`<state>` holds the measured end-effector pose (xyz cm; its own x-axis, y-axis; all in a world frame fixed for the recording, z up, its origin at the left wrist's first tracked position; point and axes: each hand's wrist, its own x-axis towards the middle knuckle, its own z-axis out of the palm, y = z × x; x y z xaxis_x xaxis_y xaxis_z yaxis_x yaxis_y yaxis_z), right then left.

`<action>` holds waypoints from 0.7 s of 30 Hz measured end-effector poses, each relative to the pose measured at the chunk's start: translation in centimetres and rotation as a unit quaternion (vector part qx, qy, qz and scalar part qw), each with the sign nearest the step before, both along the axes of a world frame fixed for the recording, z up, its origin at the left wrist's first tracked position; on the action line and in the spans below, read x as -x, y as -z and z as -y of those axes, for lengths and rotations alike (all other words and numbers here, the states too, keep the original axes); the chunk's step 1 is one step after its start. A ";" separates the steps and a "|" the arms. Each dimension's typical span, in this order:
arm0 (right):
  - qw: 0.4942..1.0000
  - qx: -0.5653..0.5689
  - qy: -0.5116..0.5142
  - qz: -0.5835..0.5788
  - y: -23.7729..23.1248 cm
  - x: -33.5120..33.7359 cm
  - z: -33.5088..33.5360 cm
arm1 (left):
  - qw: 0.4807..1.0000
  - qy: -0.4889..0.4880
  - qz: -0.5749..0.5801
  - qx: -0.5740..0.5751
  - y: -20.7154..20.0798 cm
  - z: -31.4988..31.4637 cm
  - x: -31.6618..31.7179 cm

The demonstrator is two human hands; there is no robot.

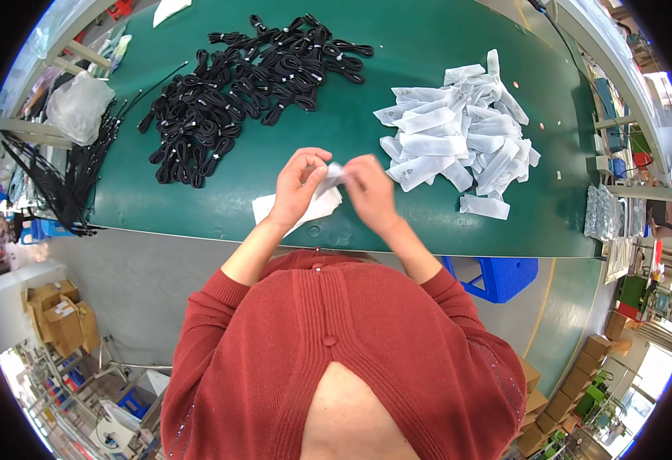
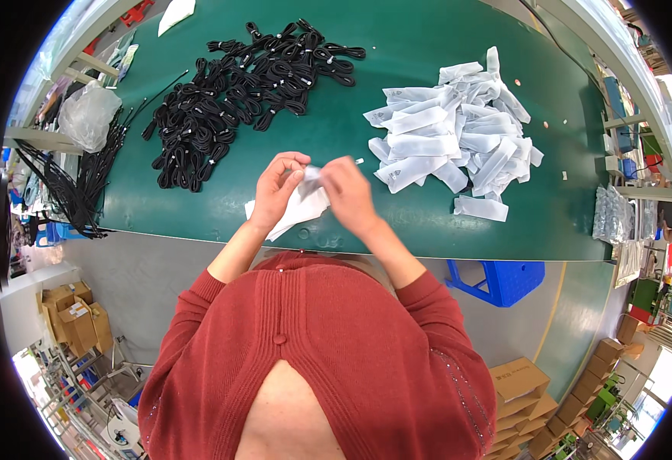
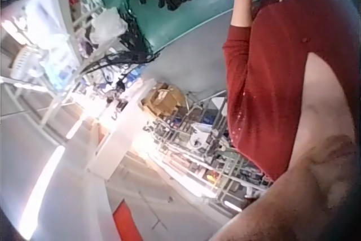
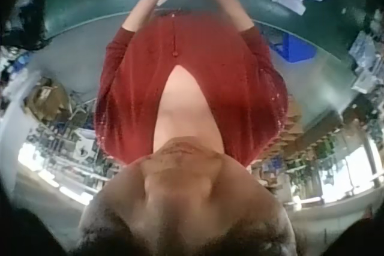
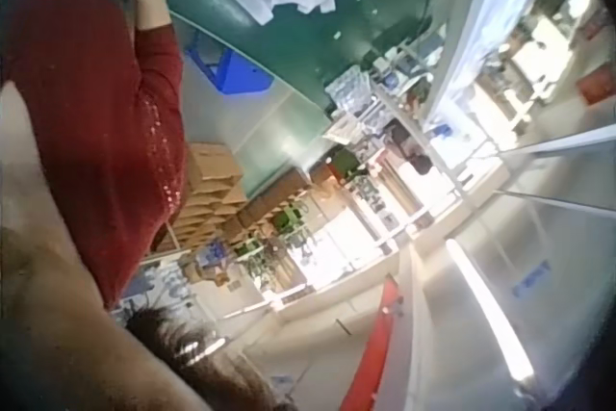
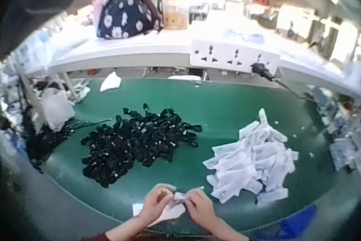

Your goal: The person repeatedly picks up black cables from a pile on a green table and places them into small white plastic bags. The person handles the items one at a time, inserting each cable into a bag and then setting the packaged item aside. The task involves repetitive pick-and-place motions without the use of tools.

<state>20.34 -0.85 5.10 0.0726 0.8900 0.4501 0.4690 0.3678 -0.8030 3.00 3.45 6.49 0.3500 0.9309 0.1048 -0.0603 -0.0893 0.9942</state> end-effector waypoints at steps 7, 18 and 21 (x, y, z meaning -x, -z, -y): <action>0.868 -0.021 0.396 0.300 -4.4 -12.6 -1.6 | 0.954 -0.011 -0.295 -0.053 6.9 1.8 3.5; 0.969 0.020 0.011 0.244 5.8 3.8 -16.6 | 0.906 -0.013 -0.378 -0.189 10.2 3.2 2.0; 0.934 0.104 -0.017 0.341 7.7 4.7 -18.5 | 0.912 -0.026 -0.367 -0.180 9.4 3.3 1.9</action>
<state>15.62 17.66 -2.55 -0.1972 0.9601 0.1984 0.8888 0.2605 -0.3772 1.15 0.12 -2.93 0.4046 0.9000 0.1624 0.6242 -0.4016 0.6701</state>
